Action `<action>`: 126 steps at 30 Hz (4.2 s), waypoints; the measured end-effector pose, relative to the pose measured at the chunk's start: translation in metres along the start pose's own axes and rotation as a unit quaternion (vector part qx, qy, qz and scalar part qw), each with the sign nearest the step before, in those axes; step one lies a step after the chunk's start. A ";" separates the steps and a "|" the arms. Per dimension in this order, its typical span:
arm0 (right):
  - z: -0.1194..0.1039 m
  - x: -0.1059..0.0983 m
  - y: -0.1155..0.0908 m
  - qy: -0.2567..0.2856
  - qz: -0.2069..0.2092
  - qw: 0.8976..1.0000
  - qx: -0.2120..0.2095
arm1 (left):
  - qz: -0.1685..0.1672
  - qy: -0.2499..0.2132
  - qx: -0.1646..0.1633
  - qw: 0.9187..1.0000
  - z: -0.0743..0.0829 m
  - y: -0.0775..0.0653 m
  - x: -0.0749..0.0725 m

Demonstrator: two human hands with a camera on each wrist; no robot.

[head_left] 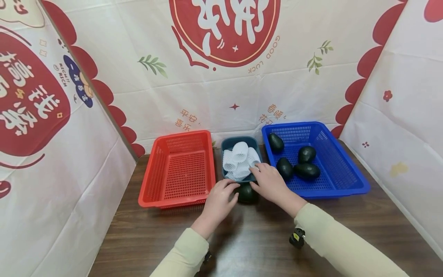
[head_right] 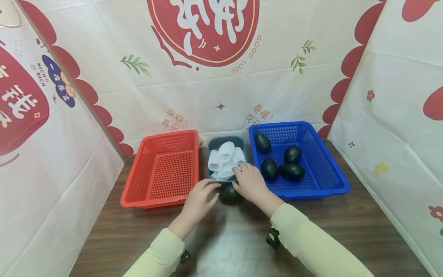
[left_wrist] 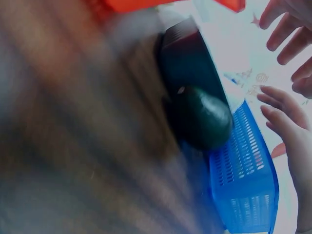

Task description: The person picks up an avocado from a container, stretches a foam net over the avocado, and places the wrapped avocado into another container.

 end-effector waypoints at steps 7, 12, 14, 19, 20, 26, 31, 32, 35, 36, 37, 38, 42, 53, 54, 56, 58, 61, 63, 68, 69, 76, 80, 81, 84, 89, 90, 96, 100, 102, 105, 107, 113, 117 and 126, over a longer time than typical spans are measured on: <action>0.004 0.013 0.023 0.002 -0.047 0.999 0.022 | -0.010 0.083 0.044 0.996 -0.001 0.012 -0.007; 0.004 0.023 0.036 0.009 -0.075 0.996 0.040 | -0.023 0.108 0.043 0.993 -0.005 0.015 -0.007; 0.005 0.026 0.040 0.015 -0.087 0.995 0.048 | -0.025 0.108 0.047 0.993 -0.005 0.016 -0.006; 0.004 0.030 0.047 0.038 -0.107 0.992 0.057 | -0.022 0.096 0.051 0.994 -0.004 0.018 -0.004; 0.004 0.030 0.048 0.042 -0.110 0.991 0.059 | -0.021 0.094 0.051 0.994 -0.004 0.018 -0.004; 0.006 0.034 0.052 0.035 -0.133 0.989 0.062 | -0.017 0.091 0.053 0.994 -0.004 0.019 -0.004; 0.014 0.031 0.055 0.047 -0.115 0.989 0.075 | -0.012 0.093 0.049 0.994 -0.006 0.019 -0.006; 0.016 0.030 0.056 0.054 -0.106 0.990 0.079 | -0.011 0.092 0.047 0.995 -0.006 0.019 -0.006; 0.023 0.023 0.057 0.078 -0.073 0.990 0.095 | -0.011 0.090 0.044 0.995 -0.006 0.019 -0.007; 0.025 0.019 0.057 0.089 -0.059 0.989 0.099 | -0.011 0.090 0.043 0.995 -0.006 0.019 -0.007; 0.026 0.016 0.056 0.096 -0.044 0.989 0.103 | -0.011 0.090 0.043 0.995 -0.006 0.019 -0.008; 0.027 0.012 0.056 0.103 -0.025 0.989 0.106 | -0.009 0.090 0.043 0.995 -0.005 0.019 -0.009; 0.035 -0.004 0.052 0.130 0.037 0.982 0.132 | -0.009 0.089 0.039 0.995 -0.005 0.020 -0.011; 0.056 -0.014 0.041 0.253 0.083 0.941 0.207 | -0.014 0.065 -0.018 0.998 -0.014 0.021 -0.017; 0.059 -0.015 0.040 0.265 0.083 0.937 0.212 | -0.010 0.063 -0.019 0.998 -0.013 0.021 -0.019; 0.063 -0.018 0.036 0.288 0.083 0.928 0.220 | -0.002 0.060 -0.018 0.998 -0.012 0.022 -0.022; 0.066 -0.021 0.032 0.308 0.081 0.921 0.224 | 0.005 0.061 -0.014 0.998 -0.010 0.023 -0.025; 0.069 -0.024 0.025 0.336 0.074 0.912 0.226 | 0.008 0.064 -0.014 0.998 -0.008 0.024 -0.028; 0.070 -0.027 0.020 0.357 0.071 0.903 0.227 | 0.005 0.063 -0.016 0.998 -0.008 0.025 -0.029; 0.068 -0.036 0.007 0.404 0.075 0.885 0.218 | -0.012 0.064 -0.029 0.997 -0.007 0.026 -0.028; 0.066 -0.038 0.005 0.410 0.075 0.883 0.214 | -0.014 0.066 -0.030 0.997 -0.007 0.027 -0.028; 0.052 -0.049 -0.007 0.440 0.081 0.876 0.182 | -0.025 0.091 -0.016 0.995 0.002 0.030 -0.026; 0.040 -0.054 -0.012 0.454 0.086 0.871 0.166 | -0.020 0.092 -0.008 0.996 0.006 0.030 -0.025; 0.037 -0.055 -0.013 0.460 0.086 0.869 0.162 | -0.018 0.092 -0.007 0.996 0.007 0.030 -0.026; 0.027 -0.065 -0.016 0.476 0.079 0.862 0.155 | -0.015 0.097 -0.003 0.995 0.009 0.030 -0.025; 0.013 -0.093 -0.021 0.491 0.077 0.856 0.144 | -0.021 0.097 -0.004 0.995 0.010 0.027 -0.023; 0.011 -0.097 -0.022 0.494 0.078 0.854 0.142 | -0.022 0.094 -0.004 0.995 0.010 0.027 -0.022; 0.008 -0.101 -0.025 0.518 0.077 0.842 0.129 | -0.021 0.092 0.006 0.995 0.011 0.020 -0.020; 0.008 -0.098 -0.027 0.545 0.069 0.827 0.117 | -0.018 0.101 0.011 0.995 0.010 0.015 -0.023; 0.010 -0.096 -0.028 0.561 0.063 0.817 0.117 | -0.026 0.105 0.007 0.994 0.010 0.014 -0.024; 0.015 -0.087 -0.030 0.570 0.053 0.810 0.126 | -0.022 0.112 0.018 0.993 0.011 0.012 -0.028; 0.020 -0.077 -0.030 0.544 0.052 0.827 0.130 | -0.014 0.121 0.034 0.992 0.012 0.010 -0.032; 0.020 -0.044 -0.029 0.361 0.022 0.928 0.084 | -0.002 0.140 0.066 0.988 0.015 0.008 -0.044; 0.005 -0.024 -0.026 0.241 -0.015 0.970 0.025 | -0.007 0.150 0.056 0.987 0.011 0.008 -0.049; -0.015 0.020 -0.030 0.134 -0.088 0.987 0.008 | -0.008 0.148 0.068 0.987 0.009 0.000 -0.049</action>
Point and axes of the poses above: each hand's wrist, its own y-axis towards the middle knuckle, its own x-axis out of the palm, z = x × y, the point moved 9 cm from there along y, towards the middle knuckle, and after that the axes turned 15 degrees about -y, right-handed, at the moved point
